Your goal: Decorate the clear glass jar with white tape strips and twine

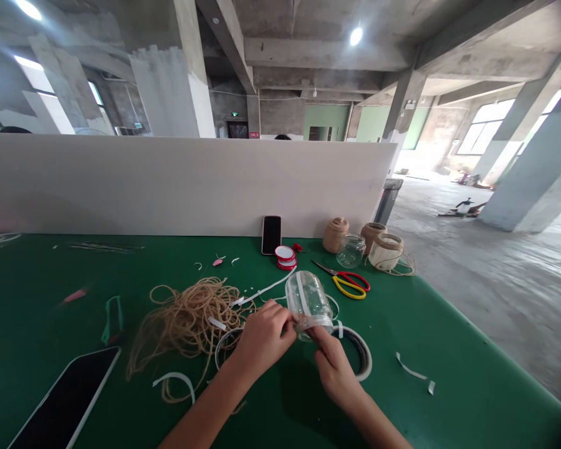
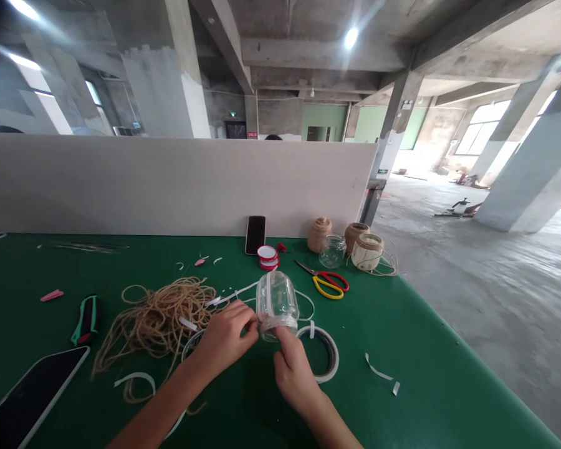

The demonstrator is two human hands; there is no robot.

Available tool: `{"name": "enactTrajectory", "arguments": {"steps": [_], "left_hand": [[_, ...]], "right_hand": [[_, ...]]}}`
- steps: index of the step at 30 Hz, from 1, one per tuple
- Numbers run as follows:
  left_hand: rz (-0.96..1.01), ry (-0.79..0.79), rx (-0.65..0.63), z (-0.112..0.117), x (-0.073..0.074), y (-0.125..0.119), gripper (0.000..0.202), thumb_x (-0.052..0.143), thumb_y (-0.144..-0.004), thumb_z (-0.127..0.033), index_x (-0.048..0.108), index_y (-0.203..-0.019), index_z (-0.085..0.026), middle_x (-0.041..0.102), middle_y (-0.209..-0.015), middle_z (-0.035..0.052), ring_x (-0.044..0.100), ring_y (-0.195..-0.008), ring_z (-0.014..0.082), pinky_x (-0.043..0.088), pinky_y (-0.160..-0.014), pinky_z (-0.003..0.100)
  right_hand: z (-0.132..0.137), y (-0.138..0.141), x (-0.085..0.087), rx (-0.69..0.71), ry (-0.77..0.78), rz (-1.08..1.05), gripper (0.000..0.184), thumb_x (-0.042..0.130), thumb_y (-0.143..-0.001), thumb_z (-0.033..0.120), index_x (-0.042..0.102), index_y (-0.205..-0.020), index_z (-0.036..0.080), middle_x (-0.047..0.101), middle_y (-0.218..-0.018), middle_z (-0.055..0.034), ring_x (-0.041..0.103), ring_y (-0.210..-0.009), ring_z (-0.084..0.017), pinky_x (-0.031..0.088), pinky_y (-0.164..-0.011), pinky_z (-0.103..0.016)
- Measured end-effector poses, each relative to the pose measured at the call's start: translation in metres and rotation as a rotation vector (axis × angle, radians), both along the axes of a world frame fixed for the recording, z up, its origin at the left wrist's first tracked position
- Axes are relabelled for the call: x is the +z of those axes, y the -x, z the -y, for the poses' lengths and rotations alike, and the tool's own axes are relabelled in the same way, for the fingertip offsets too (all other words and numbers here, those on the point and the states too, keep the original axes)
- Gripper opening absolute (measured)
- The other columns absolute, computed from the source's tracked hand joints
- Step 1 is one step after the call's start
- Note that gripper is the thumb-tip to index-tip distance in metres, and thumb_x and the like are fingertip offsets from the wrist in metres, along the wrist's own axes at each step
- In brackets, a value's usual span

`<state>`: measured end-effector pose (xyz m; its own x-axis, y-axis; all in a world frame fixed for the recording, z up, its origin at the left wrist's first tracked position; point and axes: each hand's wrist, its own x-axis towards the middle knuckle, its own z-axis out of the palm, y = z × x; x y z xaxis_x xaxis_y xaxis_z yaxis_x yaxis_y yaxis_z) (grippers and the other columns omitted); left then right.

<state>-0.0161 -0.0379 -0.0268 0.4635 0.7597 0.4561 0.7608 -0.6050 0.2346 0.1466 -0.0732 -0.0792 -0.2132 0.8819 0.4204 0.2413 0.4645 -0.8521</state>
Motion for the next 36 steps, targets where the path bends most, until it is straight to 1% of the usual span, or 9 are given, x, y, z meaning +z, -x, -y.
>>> {"name": "enactTrajectory", "arguments": {"steps": [3,8,14,22,26,29,31,34,36], "left_hand": [[-0.007,0.004,-0.032,0.0,0.002,0.002,0.012,0.048,-0.076,-0.011,0.049,-0.067,-0.018,0.055,-0.068,0.0012,0.054,-0.072,0.016,0.039,-0.057,0.023],[-0.001,-0.014,0.009,0.002,0.001,0.0,0.011,0.05,-0.072,-0.009,0.049,-0.065,-0.018,0.056,-0.069,0.0017,0.055,-0.07,0.0154,0.037,-0.052,0.021],[-0.005,-0.007,0.029,0.001,-0.002,-0.002,0.014,0.046,-0.069,-0.005,0.047,-0.062,-0.018,0.054,-0.064,0.0005,0.055,-0.068,0.0147,0.036,-0.053,0.021],[-0.021,-0.018,0.022,-0.002,-0.002,0.001,0.016,0.045,-0.069,-0.005,0.044,-0.061,-0.018,0.051,-0.063,0.0001,0.052,-0.068,0.0145,0.035,-0.055,0.022],[-0.04,-0.026,0.004,-0.006,-0.001,0.005,0.018,0.044,-0.073,-0.006,0.044,-0.059,-0.018,0.051,-0.062,0.0001,0.051,-0.069,0.0152,0.036,-0.057,0.023],[-0.028,-0.026,-0.03,-0.006,0.0,0.008,0.016,0.042,-0.079,-0.009,0.048,-0.066,-0.018,0.054,-0.067,0.001,0.051,-0.073,0.0157,0.04,-0.063,0.025],[-0.018,-0.015,-0.039,-0.004,0.001,0.008,0.012,0.043,-0.079,-0.012,0.05,-0.072,-0.018,0.055,-0.073,0.0022,0.051,-0.076,0.0167,0.041,-0.065,0.026],[-0.016,0.021,-0.047,0.001,0.004,0.007,0.004,0.048,-0.078,-0.017,0.052,-0.076,-0.017,0.056,-0.077,0.0034,0.052,-0.08,0.0183,0.041,-0.062,0.026],[-0.03,0.043,-0.056,0.003,0.007,0.006,0.005,0.049,-0.078,-0.019,0.053,-0.076,-0.017,0.058,-0.077,0.0032,0.053,-0.08,0.0186,0.041,-0.061,0.026]], "right_hand": [[0.001,0.001,0.0,0.011,-0.001,-0.007,0.064,0.033,-0.066,-0.003,0.05,-0.123,0.02,0.057,-0.121,-0.0058,0.052,-0.113,-0.019,0.039,-0.099,-0.035],[0.004,0.001,0.006,-0.038,-0.037,0.045,0.06,0.035,-0.064,-0.002,0.055,-0.117,0.019,0.061,-0.114,-0.0059,0.055,-0.105,-0.02,0.043,-0.093,-0.033],[0.005,0.0,0.007,-0.042,-0.034,0.045,0.058,0.034,-0.064,-0.001,0.057,-0.113,0.02,0.063,-0.108,-0.0045,0.058,-0.093,-0.018,0.043,-0.09,-0.031],[0.005,0.002,0.005,-0.04,-0.023,0.018,0.056,0.035,-0.066,0.0,0.057,-0.114,0.019,0.063,-0.11,-0.0052,0.058,-0.096,-0.018,0.043,-0.092,-0.033],[0.007,0.002,0.005,-0.027,-0.026,0.046,0.056,0.035,-0.068,0.0,0.056,-0.116,0.019,0.062,-0.112,-0.0056,0.057,-0.103,-0.02,0.042,-0.094,-0.033],[0.007,0.002,0.003,-0.012,-0.018,0.039,0.058,0.035,-0.069,-0.001,0.053,-0.12,0.021,0.059,-0.118,-0.0054,0.053,-0.109,-0.019,0.039,-0.098,-0.034],[0.006,0.002,0.001,0.006,-0.002,0.008,0.06,0.033,-0.069,-0.001,0.051,-0.122,0.021,0.057,-0.121,-0.0051,0.051,-0.113,-0.019,0.037,-0.1,-0.034],[0.003,0.001,-0.001,0.029,0.006,-0.032,0.061,0.032,-0.069,-0.001,0.05,-0.123,0.021,0.056,-0.123,-0.0052,0.049,-0.116,-0.019,0.037,-0.1,-0.035],[0.001,0.0,0.0,0.041,0.006,-0.036,0.061,0.032,-0.069,-0.002,0.05,-0.123,0.021,0.056,-0.123,-0.0055,0.049,-0.116,-0.019,0.038,-0.1,-0.035]]}}
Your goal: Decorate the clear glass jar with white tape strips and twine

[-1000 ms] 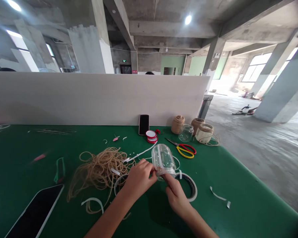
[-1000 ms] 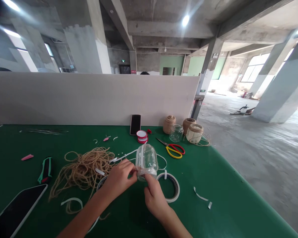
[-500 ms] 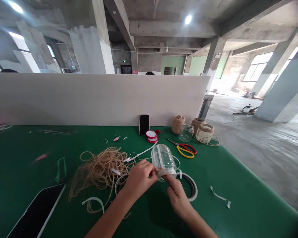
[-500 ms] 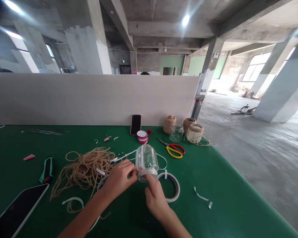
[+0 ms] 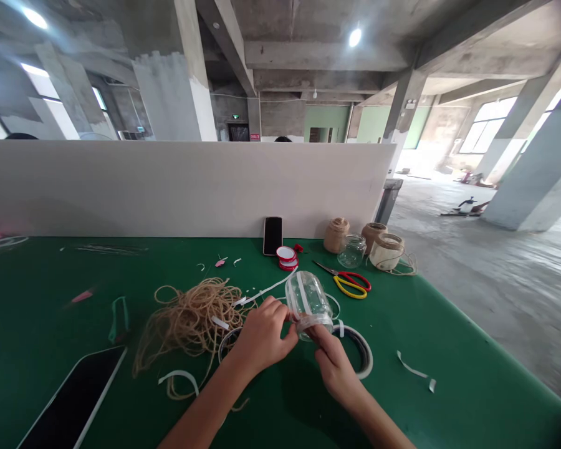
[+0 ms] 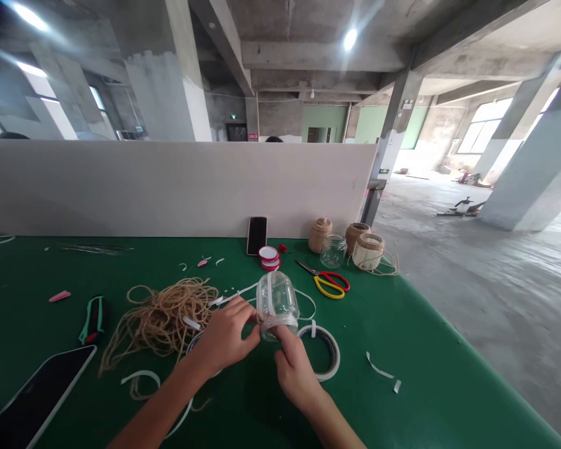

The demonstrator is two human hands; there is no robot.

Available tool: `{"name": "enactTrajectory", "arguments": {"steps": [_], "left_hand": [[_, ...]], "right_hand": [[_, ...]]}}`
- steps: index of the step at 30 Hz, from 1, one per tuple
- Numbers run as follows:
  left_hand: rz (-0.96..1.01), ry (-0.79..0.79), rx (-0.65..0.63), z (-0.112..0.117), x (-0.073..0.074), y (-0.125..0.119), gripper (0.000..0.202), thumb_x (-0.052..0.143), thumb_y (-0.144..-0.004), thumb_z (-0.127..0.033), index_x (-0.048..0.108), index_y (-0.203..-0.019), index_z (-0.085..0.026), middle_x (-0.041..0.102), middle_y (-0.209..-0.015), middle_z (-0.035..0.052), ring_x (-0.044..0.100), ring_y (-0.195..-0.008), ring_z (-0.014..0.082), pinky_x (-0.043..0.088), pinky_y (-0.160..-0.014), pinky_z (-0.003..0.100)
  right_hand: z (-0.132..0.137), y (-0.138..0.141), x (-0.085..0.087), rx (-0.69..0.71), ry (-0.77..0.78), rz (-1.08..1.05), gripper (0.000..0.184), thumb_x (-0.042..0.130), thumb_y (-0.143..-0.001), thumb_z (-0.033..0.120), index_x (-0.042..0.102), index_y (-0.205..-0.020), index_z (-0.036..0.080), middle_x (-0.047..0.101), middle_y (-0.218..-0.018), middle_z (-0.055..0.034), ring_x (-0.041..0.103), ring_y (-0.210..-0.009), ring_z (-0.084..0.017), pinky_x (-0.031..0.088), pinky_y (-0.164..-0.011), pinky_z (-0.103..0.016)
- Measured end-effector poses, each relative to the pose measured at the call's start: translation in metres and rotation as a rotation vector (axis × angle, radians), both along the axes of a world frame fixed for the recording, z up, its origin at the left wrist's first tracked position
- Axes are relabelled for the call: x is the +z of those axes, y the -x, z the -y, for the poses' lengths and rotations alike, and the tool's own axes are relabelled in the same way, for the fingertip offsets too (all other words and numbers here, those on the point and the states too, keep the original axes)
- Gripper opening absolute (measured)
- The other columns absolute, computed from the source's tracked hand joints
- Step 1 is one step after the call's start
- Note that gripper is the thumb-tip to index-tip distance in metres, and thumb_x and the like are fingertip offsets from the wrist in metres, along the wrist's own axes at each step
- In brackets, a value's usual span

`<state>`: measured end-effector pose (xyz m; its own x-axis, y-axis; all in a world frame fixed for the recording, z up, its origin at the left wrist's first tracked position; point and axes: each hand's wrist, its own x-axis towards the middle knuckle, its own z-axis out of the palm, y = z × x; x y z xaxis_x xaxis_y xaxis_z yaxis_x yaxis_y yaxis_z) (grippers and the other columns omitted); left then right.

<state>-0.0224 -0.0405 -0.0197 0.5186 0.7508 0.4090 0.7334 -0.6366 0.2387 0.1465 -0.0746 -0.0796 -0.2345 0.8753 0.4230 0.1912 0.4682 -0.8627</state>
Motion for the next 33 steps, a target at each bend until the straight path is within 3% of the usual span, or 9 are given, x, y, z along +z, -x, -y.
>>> {"name": "enactTrajectory", "arguments": {"steps": [10,25,33], "left_hand": [[-0.01,0.041,0.087,-0.003,-0.007,-0.005,0.007,0.052,-0.072,-0.015,0.05,-0.065,-0.018,0.057,-0.069,0.0021,0.055,-0.075,0.0179,0.039,-0.059,0.025],[-0.055,0.027,0.093,-0.002,-0.012,-0.008,0.008,0.049,-0.071,-0.012,0.052,-0.065,-0.017,0.059,-0.07,0.0033,0.056,-0.073,0.0176,0.037,-0.057,0.024],[-0.12,0.016,0.094,-0.005,-0.008,-0.005,0.018,0.043,-0.074,-0.008,0.048,-0.06,-0.017,0.055,-0.064,0.0027,0.054,-0.072,0.0174,0.036,-0.055,0.024]], "right_hand": [[0.001,0.002,0.007,-0.041,-0.03,0.076,0.056,0.033,-0.065,-0.001,0.055,-0.113,0.019,0.06,-0.112,-0.0051,0.056,-0.095,-0.017,0.042,-0.09,-0.03],[0.004,0.003,0.01,-0.066,-0.008,0.069,0.052,0.033,-0.063,0.0,0.059,-0.104,0.016,0.064,-0.099,-0.005,0.057,-0.09,-0.017,0.043,-0.082,-0.028],[0.004,0.004,0.005,-0.05,0.017,0.061,0.056,0.033,-0.065,-0.002,0.056,-0.112,0.018,0.062,-0.108,-0.0056,0.056,-0.094,-0.017,0.042,-0.09,-0.032]]}}
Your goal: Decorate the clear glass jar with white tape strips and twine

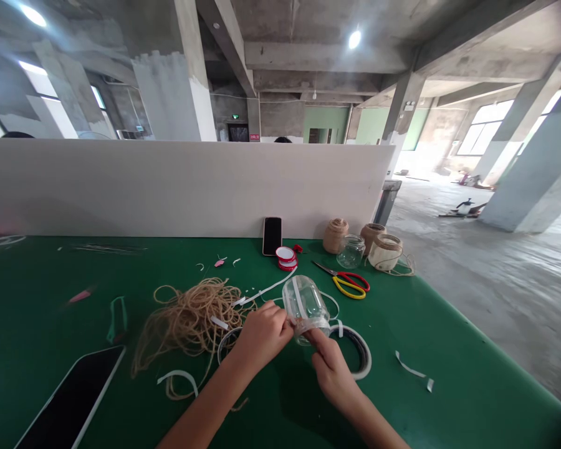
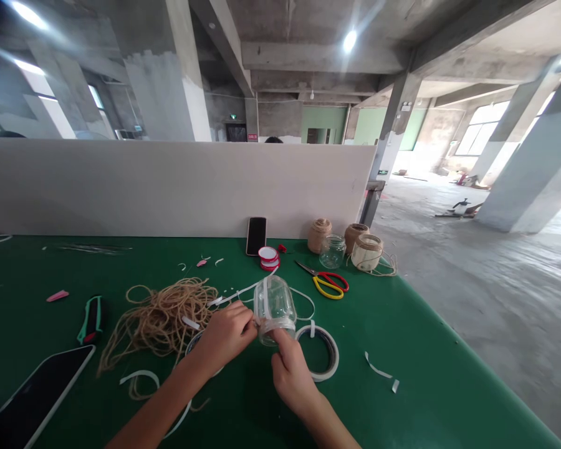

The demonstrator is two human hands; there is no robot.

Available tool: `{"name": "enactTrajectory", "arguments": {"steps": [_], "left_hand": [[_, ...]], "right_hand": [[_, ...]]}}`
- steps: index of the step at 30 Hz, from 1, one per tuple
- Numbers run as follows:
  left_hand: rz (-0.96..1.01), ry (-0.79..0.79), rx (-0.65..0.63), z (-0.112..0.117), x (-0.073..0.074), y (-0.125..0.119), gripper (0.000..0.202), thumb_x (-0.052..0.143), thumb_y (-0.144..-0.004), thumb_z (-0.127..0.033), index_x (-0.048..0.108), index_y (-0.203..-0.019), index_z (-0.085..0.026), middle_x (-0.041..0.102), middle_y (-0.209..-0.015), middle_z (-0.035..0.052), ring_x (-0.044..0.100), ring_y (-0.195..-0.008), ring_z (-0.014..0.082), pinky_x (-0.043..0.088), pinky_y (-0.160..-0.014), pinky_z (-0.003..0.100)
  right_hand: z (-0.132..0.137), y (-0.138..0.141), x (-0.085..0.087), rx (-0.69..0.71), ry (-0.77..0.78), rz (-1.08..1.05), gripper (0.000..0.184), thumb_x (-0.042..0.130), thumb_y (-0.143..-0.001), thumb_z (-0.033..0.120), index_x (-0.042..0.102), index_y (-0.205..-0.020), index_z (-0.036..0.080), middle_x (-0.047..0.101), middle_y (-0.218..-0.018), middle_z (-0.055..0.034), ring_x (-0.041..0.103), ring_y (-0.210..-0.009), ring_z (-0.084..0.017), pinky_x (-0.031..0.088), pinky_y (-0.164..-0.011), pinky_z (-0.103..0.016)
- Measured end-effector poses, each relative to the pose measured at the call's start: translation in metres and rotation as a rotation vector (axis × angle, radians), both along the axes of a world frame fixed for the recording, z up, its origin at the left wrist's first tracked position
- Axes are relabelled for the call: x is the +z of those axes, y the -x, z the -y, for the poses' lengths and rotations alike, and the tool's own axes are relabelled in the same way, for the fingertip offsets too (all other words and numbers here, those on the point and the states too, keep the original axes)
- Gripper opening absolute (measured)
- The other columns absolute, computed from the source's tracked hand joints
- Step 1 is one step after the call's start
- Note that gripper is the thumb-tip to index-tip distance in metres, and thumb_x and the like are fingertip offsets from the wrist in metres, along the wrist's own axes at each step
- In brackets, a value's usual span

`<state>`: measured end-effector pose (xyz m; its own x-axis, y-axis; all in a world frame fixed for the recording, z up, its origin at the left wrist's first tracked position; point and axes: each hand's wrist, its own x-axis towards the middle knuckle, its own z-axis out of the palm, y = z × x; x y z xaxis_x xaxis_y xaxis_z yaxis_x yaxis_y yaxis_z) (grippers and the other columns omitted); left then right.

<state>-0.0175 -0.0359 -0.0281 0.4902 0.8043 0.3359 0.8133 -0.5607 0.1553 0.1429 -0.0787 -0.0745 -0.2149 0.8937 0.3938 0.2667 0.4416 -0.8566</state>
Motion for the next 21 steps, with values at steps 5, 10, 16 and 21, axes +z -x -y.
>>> {"name": "enactTrajectory", "arguments": {"steps": [5,10,16,21], "left_hand": [[0.049,0.002,-0.084,-0.0011,0.0044,0.0038,0.018,0.039,-0.08,-0.009,0.05,-0.069,-0.017,0.056,-0.072,0.0041,0.052,-0.078,0.0184,0.041,-0.063,0.026],[0.137,0.053,-0.17,0.0027,0.0084,0.0067,0.016,0.038,-0.084,-0.014,0.052,-0.077,-0.017,0.055,-0.078,0.0042,0.049,-0.078,0.018,0.042,-0.066,0.028],[0.145,0.061,-0.174,0.0041,0.0098,0.0067,0.022,0.036,-0.089,-0.018,0.054,-0.077,-0.017,0.055,-0.074,0.0042,0.049,-0.076,0.0179,0.04,-0.065,0.027],[0.127,0.024,-0.153,-0.0006,0.0079,0.0091,0.023,0.034,-0.088,-0.013,0.05,-0.072,-0.018,0.054,-0.071,0.0017,0.049,-0.074,0.0151,0.037,-0.062,0.024]], "right_hand": [[-0.0046,-0.0019,-0.0084,0.031,0.011,-0.064,0.06,0.033,-0.068,-0.002,0.051,-0.12,0.02,0.057,-0.12,-0.0061,0.052,-0.111,-0.018,0.038,-0.099,-0.035],[-0.0072,-0.0046,-0.0101,0.038,0.029,-0.148,0.061,0.033,-0.07,-0.001,0.049,-0.125,0.02,0.057,-0.122,-0.0067,0.052,-0.113,-0.019,0.04,-0.098,-0.035],[-0.007,-0.0042,-0.0084,0.045,0.041,-0.233,0.062,0.034,-0.071,0.002,0.048,-0.127,0.024,0.055,-0.125,-0.0051,0.05,-0.116,-0.019,0.035,-0.103,-0.038],[-0.0086,-0.0026,-0.0007,0.111,0.141,-0.364,0.06,0.036,-0.068,0.006,0.051,-0.123,0.024,0.056,-0.124,-0.0049,0.05,-0.117,-0.02,0.033,-0.103,-0.042]]}}
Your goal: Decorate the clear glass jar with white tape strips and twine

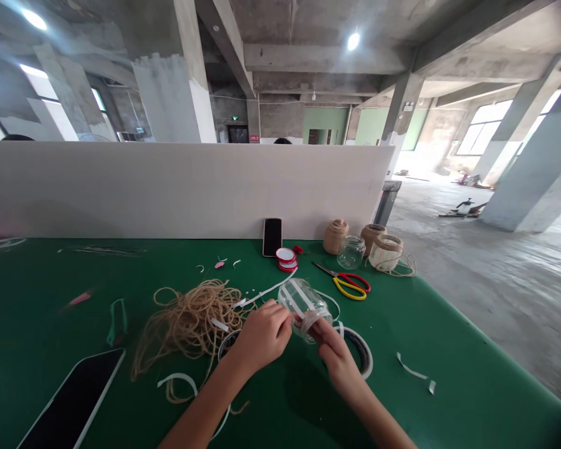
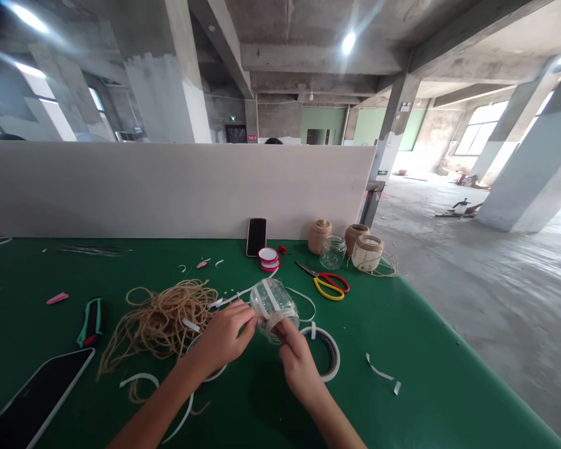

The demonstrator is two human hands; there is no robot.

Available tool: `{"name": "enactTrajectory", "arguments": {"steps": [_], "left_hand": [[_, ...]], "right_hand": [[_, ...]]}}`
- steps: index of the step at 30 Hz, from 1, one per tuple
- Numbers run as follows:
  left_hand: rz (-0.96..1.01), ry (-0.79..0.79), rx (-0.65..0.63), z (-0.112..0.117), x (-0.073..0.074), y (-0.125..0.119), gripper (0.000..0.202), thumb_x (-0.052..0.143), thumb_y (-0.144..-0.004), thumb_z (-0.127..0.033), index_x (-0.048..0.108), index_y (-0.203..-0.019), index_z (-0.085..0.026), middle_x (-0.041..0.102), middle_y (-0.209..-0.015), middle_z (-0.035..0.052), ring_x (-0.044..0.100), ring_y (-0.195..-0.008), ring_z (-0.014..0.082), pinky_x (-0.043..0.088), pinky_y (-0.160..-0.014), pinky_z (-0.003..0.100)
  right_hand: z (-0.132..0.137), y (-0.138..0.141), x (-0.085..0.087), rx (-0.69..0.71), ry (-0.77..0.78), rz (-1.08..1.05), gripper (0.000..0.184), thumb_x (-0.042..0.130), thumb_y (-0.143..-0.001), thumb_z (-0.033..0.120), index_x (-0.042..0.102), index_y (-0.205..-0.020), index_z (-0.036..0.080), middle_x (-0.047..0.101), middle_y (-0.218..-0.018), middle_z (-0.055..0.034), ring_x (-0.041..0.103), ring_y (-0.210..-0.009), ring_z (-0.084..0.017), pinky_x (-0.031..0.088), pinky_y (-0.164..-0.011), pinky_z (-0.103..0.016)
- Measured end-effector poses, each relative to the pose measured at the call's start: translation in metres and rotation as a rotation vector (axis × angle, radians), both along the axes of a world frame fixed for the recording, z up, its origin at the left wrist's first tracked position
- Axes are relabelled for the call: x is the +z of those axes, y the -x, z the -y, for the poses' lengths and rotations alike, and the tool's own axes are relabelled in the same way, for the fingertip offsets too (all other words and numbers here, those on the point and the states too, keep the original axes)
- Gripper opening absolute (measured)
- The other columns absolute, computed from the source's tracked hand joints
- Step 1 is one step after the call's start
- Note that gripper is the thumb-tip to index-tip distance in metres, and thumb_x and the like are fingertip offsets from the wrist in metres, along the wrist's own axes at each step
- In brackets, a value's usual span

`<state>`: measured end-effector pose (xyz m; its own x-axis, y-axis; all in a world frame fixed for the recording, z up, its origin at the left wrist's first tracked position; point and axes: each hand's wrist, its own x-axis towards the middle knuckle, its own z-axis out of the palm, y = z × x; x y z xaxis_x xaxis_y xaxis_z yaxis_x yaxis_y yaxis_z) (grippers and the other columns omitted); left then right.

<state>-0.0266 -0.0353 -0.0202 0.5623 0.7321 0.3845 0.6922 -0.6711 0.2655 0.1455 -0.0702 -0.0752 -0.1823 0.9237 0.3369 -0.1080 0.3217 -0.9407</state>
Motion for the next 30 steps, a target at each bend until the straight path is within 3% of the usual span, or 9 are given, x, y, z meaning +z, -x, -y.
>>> {"name": "enactTrajectory", "arguments": {"steps": [7,14,17,20,23,24,26,28,30], "left_hand": [[-0.111,-0.097,0.35,-0.023,0.003,0.027,0.026,0.036,-0.086,-0.018,0.051,-0.065,-0.018,0.055,-0.064,0.0023,0.049,-0.068,0.0157,0.027,-0.051,0.023],[-0.174,-0.055,0.696,-0.041,0.003,0.063,0.031,0.035,-0.084,-0.025,0.048,-0.058,-0.017,0.05,-0.057,0.0022,0.042,-0.05,0.0136,0.02,-0.048,0.024],[-0.165,-0.037,0.745,-0.044,0.003,0.076,0.032,0.035,-0.083,-0.025,0.043,-0.053,-0.017,0.04,-0.048,-0.0001,0.034,-0.041,0.0113,0.018,-0.046,0.024],[-0.154,-0.049,0.73,-0.043,0.006,0.075,0.033,0.036,-0.084,-0.028,0.039,-0.052,-0.019,0.036,-0.046,-0.0014,0.03,-0.039,0.0107,0.017,-0.045,0.025],[-0.122,-0.095,0.647,-0.033,0.011,0.056,0.029,0.036,-0.086,-0.031,0.043,-0.06,-0.019,0.045,-0.055,-0.0004,0.039,-0.047,0.0123,0.021,-0.046,0.024],[-0.101,-0.105,0.587,-0.028,0.012,0.047,0.026,0.036,-0.086,-0.03,0.046,-0.065,-0.019,0.049,-0.06,-0.0002,0.043,-0.051,0.0121,0.024,-0.048,0.024],[0.008,-0.105,0.326,-0.015,0.012,0.025,0.022,0.033,-0.088,-0.025,0.05,-0.075,-0.019,0.054,-0.07,0.0004,0.048,-0.059,0.0117,0.03,-0.052,0.022],[0.012,-0.079,0.137,-0.002,0.01,0.006,0.021,0.033,-0.087,-0.021,0.049,-0.073,-0.018,0.054,-0.07,0.0003,0.05,-0.062,0.0117,0.032,-0.055,0.022],[0.003,-0.059,0.069,0.007,0.006,-0.008,0.016,0.038,-0.084,-0.021,0.048,-0.072,-0.018,0.055,-0.07,0.0005,0.051,-0.065,0.0128,0.033,-0.056,0.023]], "right_hand": [[-0.003,-0.005,0.011,0.034,0.095,-0.231,0.06,0.038,-0.061,0.014,0.051,-0.12,0.017,0.059,-0.118,-0.009,0.055,-0.107,-0.024,0.044,-0.091,-0.04],[-0.005,-0.014,0.01,-0.098,0.07,-0.17,0.044,0.036,-0.077,0.029,0.057,-0.113,0.015,0.065,-0.103,-0.0109,0.061,-0.093,-0.025,0.05,-0.079,-0.037],[-0.008,-0.016,0.002,-0.145,0.094,-0.181,0.042,0.035,-0.085,0.036,0.058,-0.114,0.016,0.065,-0.101,-0.0115,0.062,-0.092,-0.025,0.05,-0.078,-0.037],[-0.01,-0.017,-0.007,-0.239,0.122,-0.15,0.041,0.035,-0.089,0.04,0.057,-0.116,0.019,0.065,-0.103,-0.0123,0.062,-0.092,-0.026,0.051,-0.077,-0.038],[-0.007,-0.016,-0.007,-0.343,0.071,-0.003,0.038,0.037,-0.09,0.041,0.059,-0.114,0.022,0.064,-0.104,-0.0103,0.061,-0.093,-0.024,0.05,-0.079,-0.034],[-0.006,-0.015,-0.005,-0.361,0.036,0.056,0.036,0.037,-0.091,0.04,0.059,-0.112,0.022,0.064,-0.103,-0.009,0.061,-0.093,-0.023,0.05,-0.079,-0.032],[-0.002,-0.012,0.003,-0.363,-0.036,0.173,0.032,0.039,-0.091,0.038,0.06,-0.109,0.022,0.064,-0.096,-0.0067,0.06,-0.088,-0.02,0.049,-0.077,-0.028],[0.002,-0.009,0.01,-0.333,-0.097,0.285,0.029,0.038,-0.091,0.035,0.059,-0.106,0.02,0.063,-0.084,-0.0048,0.058,-0.079,-0.018,0.048,-0.073,-0.026],[0.004,-0.005,0.015,-0.296,-0.146,0.383,0.027,0.036,-0.093,0.032,0.057,-0.103,0.018,0.06,-0.078,-0.0038,0.056,-0.072,-0.017,0.046,-0.07,-0.025]]}}
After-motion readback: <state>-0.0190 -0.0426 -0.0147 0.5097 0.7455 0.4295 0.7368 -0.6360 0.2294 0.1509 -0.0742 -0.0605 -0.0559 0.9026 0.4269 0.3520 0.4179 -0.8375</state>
